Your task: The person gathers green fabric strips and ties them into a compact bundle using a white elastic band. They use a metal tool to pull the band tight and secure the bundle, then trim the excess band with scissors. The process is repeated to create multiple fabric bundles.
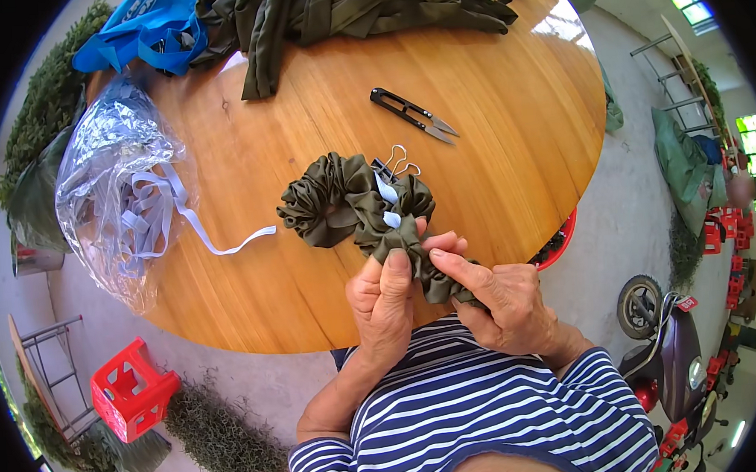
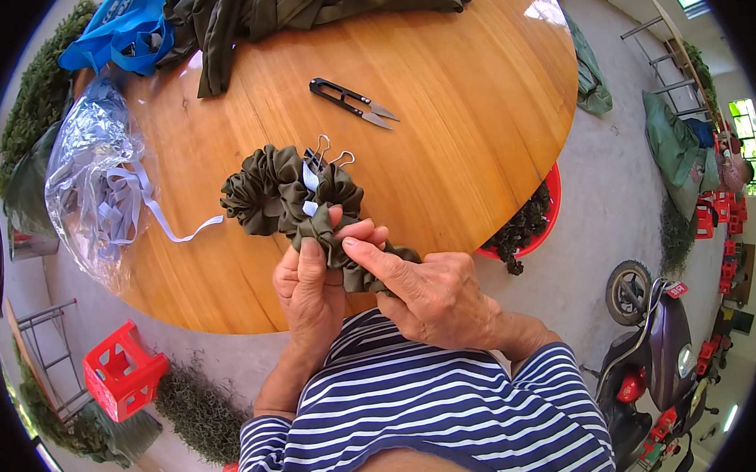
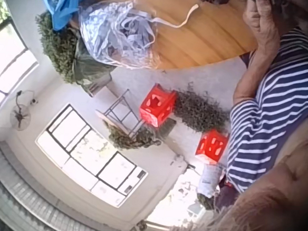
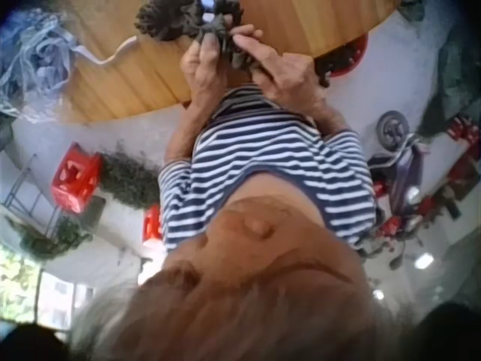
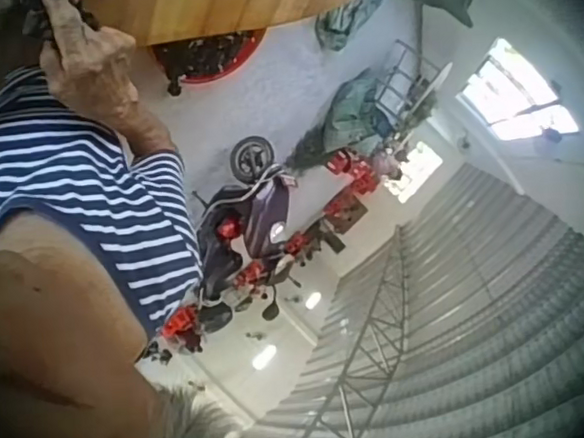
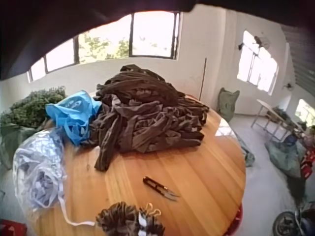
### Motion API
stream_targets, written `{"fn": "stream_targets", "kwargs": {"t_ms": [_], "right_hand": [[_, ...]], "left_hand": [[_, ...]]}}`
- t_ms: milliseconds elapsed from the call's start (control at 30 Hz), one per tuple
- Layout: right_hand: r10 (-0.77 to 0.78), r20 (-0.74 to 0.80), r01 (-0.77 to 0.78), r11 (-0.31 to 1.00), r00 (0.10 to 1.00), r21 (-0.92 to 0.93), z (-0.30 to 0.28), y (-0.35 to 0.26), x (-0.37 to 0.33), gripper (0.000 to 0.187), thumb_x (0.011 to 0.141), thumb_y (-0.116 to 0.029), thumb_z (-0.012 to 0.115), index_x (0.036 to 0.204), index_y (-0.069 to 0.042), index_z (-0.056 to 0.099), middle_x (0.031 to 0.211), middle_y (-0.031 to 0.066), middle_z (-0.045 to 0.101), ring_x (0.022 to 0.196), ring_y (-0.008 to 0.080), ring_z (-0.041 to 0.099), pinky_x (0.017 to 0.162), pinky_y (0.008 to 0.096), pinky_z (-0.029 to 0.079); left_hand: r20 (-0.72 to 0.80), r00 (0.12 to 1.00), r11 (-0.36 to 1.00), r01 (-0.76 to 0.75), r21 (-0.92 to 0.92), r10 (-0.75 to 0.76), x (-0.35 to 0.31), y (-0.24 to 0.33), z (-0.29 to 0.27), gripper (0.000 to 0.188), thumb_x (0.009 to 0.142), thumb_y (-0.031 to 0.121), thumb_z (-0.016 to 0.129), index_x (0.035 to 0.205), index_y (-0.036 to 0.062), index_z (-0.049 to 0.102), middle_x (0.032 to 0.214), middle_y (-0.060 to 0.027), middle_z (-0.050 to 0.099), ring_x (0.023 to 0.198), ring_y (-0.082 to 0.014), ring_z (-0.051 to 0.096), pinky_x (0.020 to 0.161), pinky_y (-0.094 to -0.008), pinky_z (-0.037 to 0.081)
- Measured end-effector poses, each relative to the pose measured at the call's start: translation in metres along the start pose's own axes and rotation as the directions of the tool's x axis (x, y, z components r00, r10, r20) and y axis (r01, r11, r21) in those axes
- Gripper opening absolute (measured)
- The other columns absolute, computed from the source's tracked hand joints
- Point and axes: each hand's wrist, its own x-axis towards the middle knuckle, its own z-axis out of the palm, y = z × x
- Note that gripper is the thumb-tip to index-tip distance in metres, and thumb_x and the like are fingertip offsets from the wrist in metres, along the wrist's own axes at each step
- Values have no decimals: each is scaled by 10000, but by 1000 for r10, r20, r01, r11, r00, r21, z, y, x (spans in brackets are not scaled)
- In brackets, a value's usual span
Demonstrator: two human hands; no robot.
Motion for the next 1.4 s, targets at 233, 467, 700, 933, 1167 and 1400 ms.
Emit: {"fn": "stream_targets", "kwargs": {"t_ms": [233, 467, 700, 933, 1167, 1400], "right_hand": [[-15, -12, 16, 989, 1000, 149, 7, 11, -1, 500, 679, -31, 632, 1161, -29, 500, 814, 90, 635, 482, 168, 556, 434, 275, 429], [-3, -93, 27, 965, 996, 259, -3, 3, -1, 384, 707, -62, 641, 1078, -40, 544, 813, 86, 634, 569, 185, 613, 472, 287, 461], [92, 0, -92, 994, 996, -55, -12, -9, -11, 362, 692, -63, 646, 1044, -55, 559, 743, 70, 622, 440, 168, 535, 420, 291, 422], [133, -153, -123, 990, 979, 72, 13, 0, -9, 320, 726, -56, 640, 1028, -35, 535, 849, 97, 624, 561, 212, 598, 496, 291, 469], [220, -143, -177, 948, 965, 265, 16, 2, -5, 434, 730, -87, 677, 1100, -32, 456, 983, 129, 595, 747, 229, 632, 631, 298, 515], [364, -27, -356, 923, 931, 144, -2, -5, -6, 403, 696, -123, 701, 1046, -49, 515, 843, 86, 606, 685, 222, 589, 549, 296, 471]], "left_hand": [[-17, 985, 977, 166, -136, -169, 3, 12, 3, 424, 915, 271, 411, 1204, -40, 406, 1078, -194, 560, 1014, -311, 548, 889, -411, 443], [147, 909, 863, 416, -286, -389, 0, 24, 1, 440, 915, 221, 406, 1270, -26, 324, 1138, -184, 527, 1065, -291, 516, 906, -395, 427], [86, 991, 985, 117, -129, -107, -3, 1, 2, 448, 916, 171, 407, 1303, -19, 286, 1173, -192, 504, 1078, -307, 507, 933, -405, 401], [152, 980, 983, 143, -113, -125, -2, -12, 2, 415, 926, 162, 374, 1293, -19, 303, 1194, -191, 488, 1115, -300, 480, 948, -404, 390], [126, 971, 950, 228, -214, -205, 1, 0, 3, 376, 910, 184, 420, 1226, -18, 398, 1172, -202, 501, 1099, -264, 493, 930, -380, 412], [-54, 992, 970, 102, -221, -117, 7, 20, 9, 269, 901, 167, 463, 1086, -23, 511, 1048, -148, 583, 989, -227, 564, 854, -341, 465]]}}
